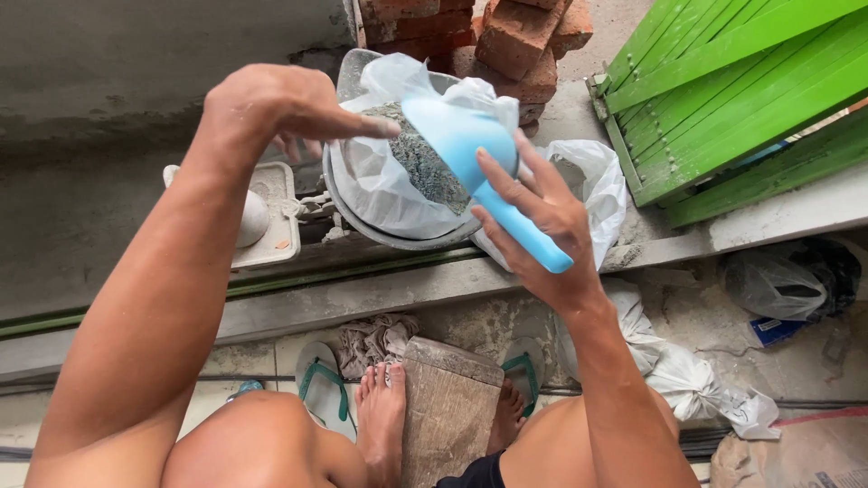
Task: The person scoops a gray powdery substance from a white plastic bag using a blue plastic scoop and pours it into a metal bowl lined with another white plastic bag. The person repeats this scooping and pouring action multiple times.
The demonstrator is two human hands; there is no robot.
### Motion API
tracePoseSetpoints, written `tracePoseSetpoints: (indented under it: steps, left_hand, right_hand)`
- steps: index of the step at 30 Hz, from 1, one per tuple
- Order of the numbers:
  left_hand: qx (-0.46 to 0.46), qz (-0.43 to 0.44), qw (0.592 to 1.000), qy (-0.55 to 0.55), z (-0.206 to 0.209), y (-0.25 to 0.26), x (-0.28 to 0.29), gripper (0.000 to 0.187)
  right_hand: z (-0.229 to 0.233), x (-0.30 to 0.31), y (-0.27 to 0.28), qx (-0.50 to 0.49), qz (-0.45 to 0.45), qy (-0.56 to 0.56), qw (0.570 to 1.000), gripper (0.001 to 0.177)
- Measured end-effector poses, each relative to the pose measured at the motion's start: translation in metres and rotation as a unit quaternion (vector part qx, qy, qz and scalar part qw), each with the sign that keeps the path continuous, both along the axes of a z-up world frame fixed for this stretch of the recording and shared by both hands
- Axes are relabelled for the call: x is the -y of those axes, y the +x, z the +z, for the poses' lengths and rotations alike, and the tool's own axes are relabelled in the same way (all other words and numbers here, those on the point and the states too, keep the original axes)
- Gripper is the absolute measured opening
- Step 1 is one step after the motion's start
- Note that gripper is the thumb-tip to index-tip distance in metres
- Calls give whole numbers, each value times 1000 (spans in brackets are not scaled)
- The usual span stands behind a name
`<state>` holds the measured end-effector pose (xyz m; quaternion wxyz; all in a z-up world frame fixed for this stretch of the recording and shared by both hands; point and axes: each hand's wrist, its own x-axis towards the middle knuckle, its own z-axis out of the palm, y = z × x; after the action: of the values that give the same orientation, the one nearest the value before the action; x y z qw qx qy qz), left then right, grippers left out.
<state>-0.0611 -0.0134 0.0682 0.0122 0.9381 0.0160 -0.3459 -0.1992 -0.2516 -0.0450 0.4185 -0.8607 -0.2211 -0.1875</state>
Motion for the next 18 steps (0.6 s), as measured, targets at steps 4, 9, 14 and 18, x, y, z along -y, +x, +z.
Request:
tracePoseSetpoints:
  steps: [4, 9, 14, 18]
  left_hand:
    - [-26, -96, 994, 34, -5, 1, -2, 71]
    - [-23, -95, 992, -81, 6, 5, -4, 41]
    - [35, -25, 979, -198, 13, 4, -11, 50]
    - [66, 31, 956, -286, -1, 15, -19, 43]
  right_hand:
    - [-6, 4, 5, 42, -15, -55, 997, 48]
    - [-35, -4, 21, -2, 27, -91, 995, 51]
    - [-34, -6, 29, 3, 59, -80, 995, 49]
    - [-24, -3, 24, -20, 84, -30, 996, 47]
